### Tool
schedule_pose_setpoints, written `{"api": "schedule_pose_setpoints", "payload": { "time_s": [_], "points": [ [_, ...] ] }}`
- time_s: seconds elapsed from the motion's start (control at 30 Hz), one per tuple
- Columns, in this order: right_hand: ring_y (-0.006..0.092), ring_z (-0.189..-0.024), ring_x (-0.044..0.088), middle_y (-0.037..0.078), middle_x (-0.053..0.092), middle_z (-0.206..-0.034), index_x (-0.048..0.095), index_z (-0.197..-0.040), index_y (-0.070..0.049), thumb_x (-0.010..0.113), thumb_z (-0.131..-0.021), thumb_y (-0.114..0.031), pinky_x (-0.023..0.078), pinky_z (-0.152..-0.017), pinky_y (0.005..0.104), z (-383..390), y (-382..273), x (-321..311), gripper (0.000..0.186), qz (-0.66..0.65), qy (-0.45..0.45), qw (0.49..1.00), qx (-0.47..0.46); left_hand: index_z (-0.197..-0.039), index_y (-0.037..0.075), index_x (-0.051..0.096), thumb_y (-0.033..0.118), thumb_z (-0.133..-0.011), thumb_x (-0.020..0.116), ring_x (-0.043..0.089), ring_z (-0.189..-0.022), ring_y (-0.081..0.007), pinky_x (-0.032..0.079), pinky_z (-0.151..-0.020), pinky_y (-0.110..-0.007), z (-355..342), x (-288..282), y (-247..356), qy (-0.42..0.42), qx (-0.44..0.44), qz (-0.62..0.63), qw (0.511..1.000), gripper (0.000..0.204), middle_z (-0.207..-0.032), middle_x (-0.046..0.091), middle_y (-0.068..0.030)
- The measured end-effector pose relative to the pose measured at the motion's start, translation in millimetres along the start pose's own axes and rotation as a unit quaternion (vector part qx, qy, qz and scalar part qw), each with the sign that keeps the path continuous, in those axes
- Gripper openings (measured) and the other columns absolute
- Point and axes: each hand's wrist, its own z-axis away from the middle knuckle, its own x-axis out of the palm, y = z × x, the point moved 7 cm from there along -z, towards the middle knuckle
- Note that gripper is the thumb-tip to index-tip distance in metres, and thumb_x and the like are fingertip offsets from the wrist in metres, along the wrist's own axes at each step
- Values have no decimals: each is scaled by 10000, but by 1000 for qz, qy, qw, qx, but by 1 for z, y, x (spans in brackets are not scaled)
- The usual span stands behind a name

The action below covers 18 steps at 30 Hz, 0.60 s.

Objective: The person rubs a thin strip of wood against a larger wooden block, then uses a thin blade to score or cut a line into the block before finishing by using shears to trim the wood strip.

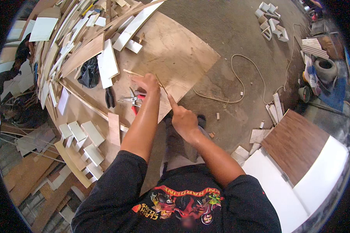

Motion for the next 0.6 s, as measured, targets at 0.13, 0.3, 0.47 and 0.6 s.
{"api": "schedule_pose_setpoints", "payload": {
  "time_s": [0.13,0.3,0.47,0.6],
  "points": [
    [400,-685,692,181,672,-813,388,-1557,-174,498,-880,-35,574,-639,515,9,45,6,700,51,-3,997,50,-948,86,786,760,-559,738,683,-877,-275,548,-756,-429,26,-79,86,127,57,-194,971,779,-985,746,-143],
    [328,-664,712,139,675,-826,398,-1553,-161,524,-908,-77,588,-564,468,11,40,-6,663,144,-24,988,55,-979,78,783,780,-542,720,691,-921,-305,550,-799,-431,19,-75,102,97,91,-273,953,829,-1036,747,-164],
    [307,-674,730,122,686,-822,400,-1554,-168,531,-919,-100,597,-557,460,-4,12,4,651,158,-16,987,38,-959,80,786,777,-544,715,688,-873,-294,546,-778,-418,-10,-20,78,29,58,-27,997,814,-1005,754,-152],
    [309,-679,737,131,696,-828,402,-1551,-167,532,-919,-109,598,-555,477,-4,28,5,647,184,-48,978,82,-874,122,787,779,-574,715,618,-742,-221,516,-690,-394,20,-72,75,47,140,-255,956,726,-856,724,-75]
  ]
}}
